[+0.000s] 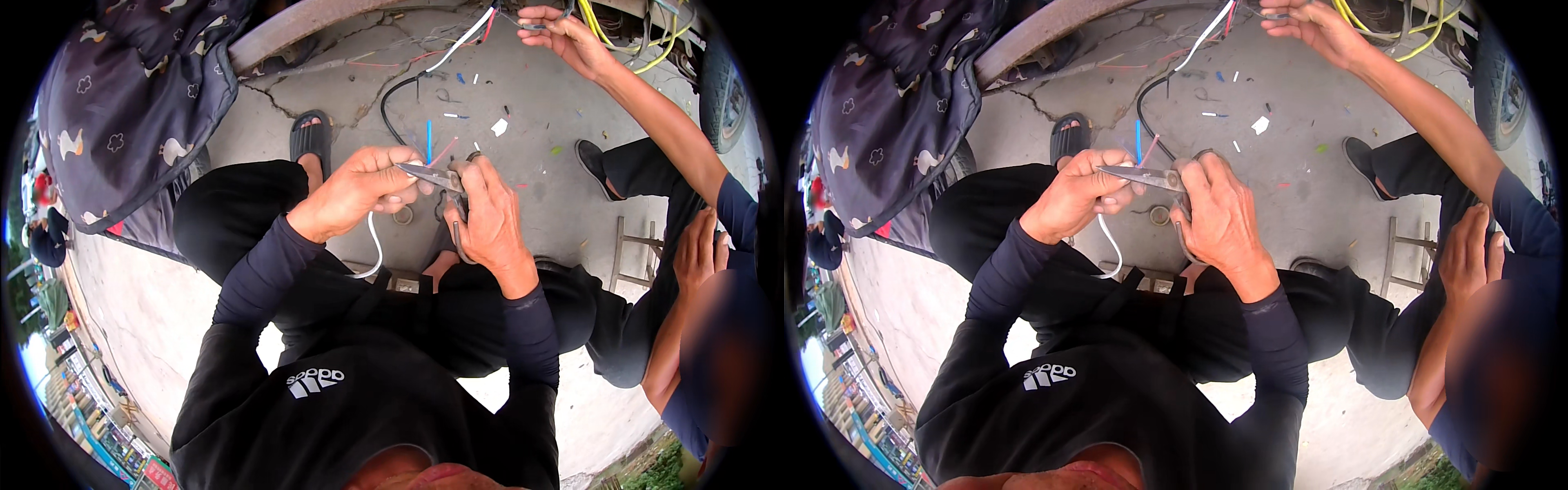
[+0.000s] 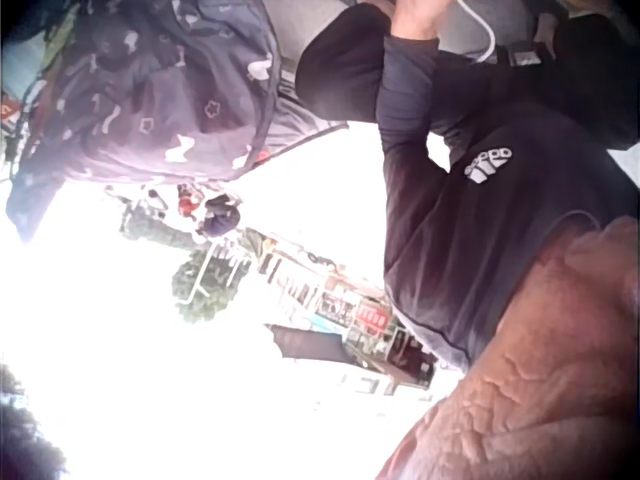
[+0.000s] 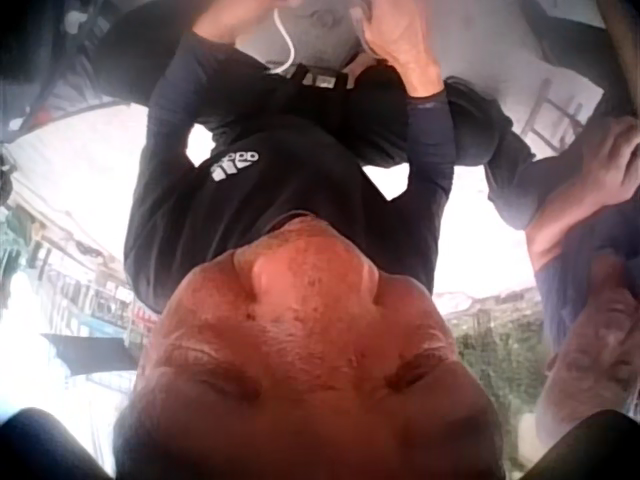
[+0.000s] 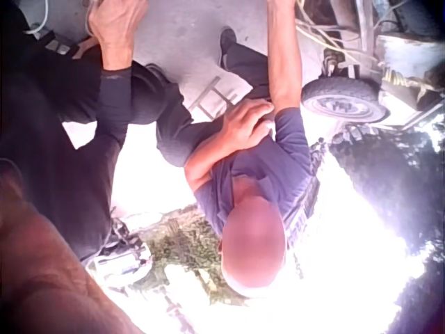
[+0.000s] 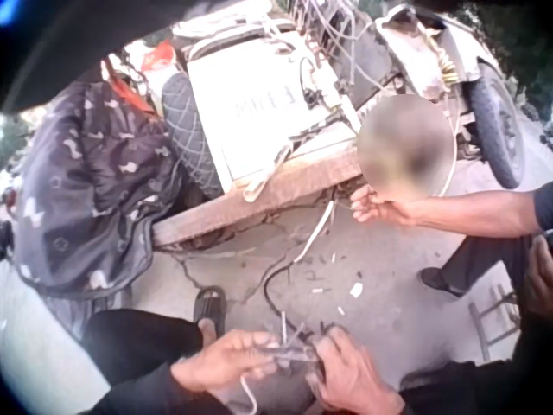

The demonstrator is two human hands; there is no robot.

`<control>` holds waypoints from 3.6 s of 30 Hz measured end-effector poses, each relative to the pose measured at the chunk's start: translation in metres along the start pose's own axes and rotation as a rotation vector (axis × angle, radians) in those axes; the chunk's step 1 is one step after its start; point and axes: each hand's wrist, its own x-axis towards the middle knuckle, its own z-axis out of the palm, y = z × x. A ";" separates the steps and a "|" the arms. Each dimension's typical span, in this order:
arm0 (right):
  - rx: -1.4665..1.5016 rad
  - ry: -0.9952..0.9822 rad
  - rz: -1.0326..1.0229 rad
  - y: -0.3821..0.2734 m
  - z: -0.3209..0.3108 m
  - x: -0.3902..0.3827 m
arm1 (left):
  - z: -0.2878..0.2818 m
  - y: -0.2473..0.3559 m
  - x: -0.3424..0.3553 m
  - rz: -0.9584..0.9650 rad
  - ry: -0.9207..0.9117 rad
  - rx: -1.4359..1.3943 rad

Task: The person sits on a small stool and uses pliers to strip the insulation from several wires. They then twist the exposed copper strands and wrap the connections with electrical tape. The person works on a bundle of wires attached to a nearby vehicle.

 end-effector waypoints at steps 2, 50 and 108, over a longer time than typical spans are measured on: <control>0.010 -0.001 0.007 -0.002 0.001 -0.001 | -0.001 0.000 -0.001 -0.005 -0.005 -0.032; 0.502 0.072 0.474 -0.019 0.015 0.005 | -0.016 -0.012 -0.008 0.156 0.226 -0.060; 0.466 -0.045 0.441 0.012 -0.015 -0.020 | 0.021 -0.005 0.047 0.265 0.151 0.069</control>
